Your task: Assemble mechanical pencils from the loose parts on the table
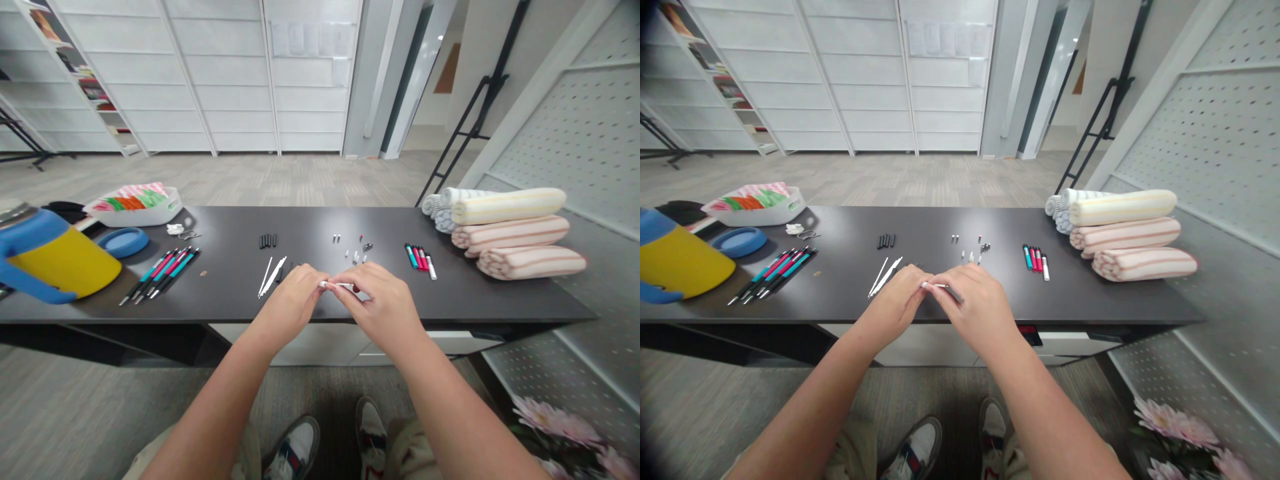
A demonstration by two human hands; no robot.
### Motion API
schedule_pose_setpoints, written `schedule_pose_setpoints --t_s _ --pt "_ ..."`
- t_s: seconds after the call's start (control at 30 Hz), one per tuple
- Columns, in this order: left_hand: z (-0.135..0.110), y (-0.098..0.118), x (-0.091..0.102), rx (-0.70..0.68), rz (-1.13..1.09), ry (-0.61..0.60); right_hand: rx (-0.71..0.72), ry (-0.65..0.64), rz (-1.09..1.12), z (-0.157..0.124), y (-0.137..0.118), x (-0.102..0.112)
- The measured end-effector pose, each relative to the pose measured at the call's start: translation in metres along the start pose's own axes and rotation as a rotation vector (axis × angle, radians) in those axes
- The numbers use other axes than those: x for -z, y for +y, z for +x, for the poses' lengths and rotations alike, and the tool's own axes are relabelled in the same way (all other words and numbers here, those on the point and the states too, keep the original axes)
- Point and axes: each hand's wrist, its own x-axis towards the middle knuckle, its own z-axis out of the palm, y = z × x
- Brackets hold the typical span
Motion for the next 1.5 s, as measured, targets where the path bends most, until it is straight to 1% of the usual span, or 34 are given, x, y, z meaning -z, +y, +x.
schedule_pose_setpoints --t_s 0.1,0.23,0.4,0.47,0.57,0.63,0.7,0.77,0.87,0.93,1.0,1.1,1.17,1.33,1.5 --pt "0.0 0.0 -0.001 0.002 -0.01 0.003 -0.049 0.004 0.012 -0.001 0.0 -0.005" --pt "0.001 0.0 -0.001 0.015 -0.022 -0.003 -0.057 0.011 0.032 -0.004 0.002 -0.01" --pt "0.0 0.003 0.003 0.079 -0.041 0.045 -0.082 0.004 0.012 -0.005 0.012 -0.008" --pt "-0.001 0.003 0.005 0.144 -0.065 0.089 -0.074 -0.013 -0.039 -0.006 0.022 -0.005" --pt "-0.004 0.002 0.007 0.269 -0.107 0.174 -0.07 -0.051 -0.172 -0.009 0.043 -0.002" --pt "-0.006 0.0 0.009 0.31 -0.138 0.234 -0.148 -0.038 -0.266 -0.012 0.058 -0.001" --pt "-0.007 -0.001 0.013 0.324 -0.143 0.291 -0.264 -0.005 -0.344 -0.016 0.071 -0.001" --pt "-0.007 -0.003 0.022 0.349 -0.116 0.344 -0.359 0.008 -0.394 -0.018 0.081 0.0" --pt "-0.009 -0.009 0.04 0.42 -0.051 0.456 -0.438 0.02 -0.419 -0.02 0.09 0.0" --pt "-0.012 -0.018 0.052 0.483 -0.006 0.562 -0.466 0.028 -0.429 -0.021 0.095 0.0" --pt "-0.015 -0.03 0.061 0.533 -0.001 0.625 -0.477 0.017 -0.451 -0.02 0.1 0.0" --pt "-0.021 -0.048 0.066 0.615 0.009 0.6 -0.49 -0.02 -0.5 -0.017 0.108 0.0" --pt "-0.024 -0.055 0.065 0.649 0.02 0.567 -0.511 -0.055 -0.541 -0.015 0.112 -0.001" --pt "-0.022 -0.053 0.058 0.641 -0.011 0.538 -0.534 -0.149 -0.63 -0.011 0.114 -0.003" --pt "-0.02 -0.053 0.051 0.607 -0.013 0.511 -0.529 -0.162 -0.637 -0.009 0.11 -0.001"
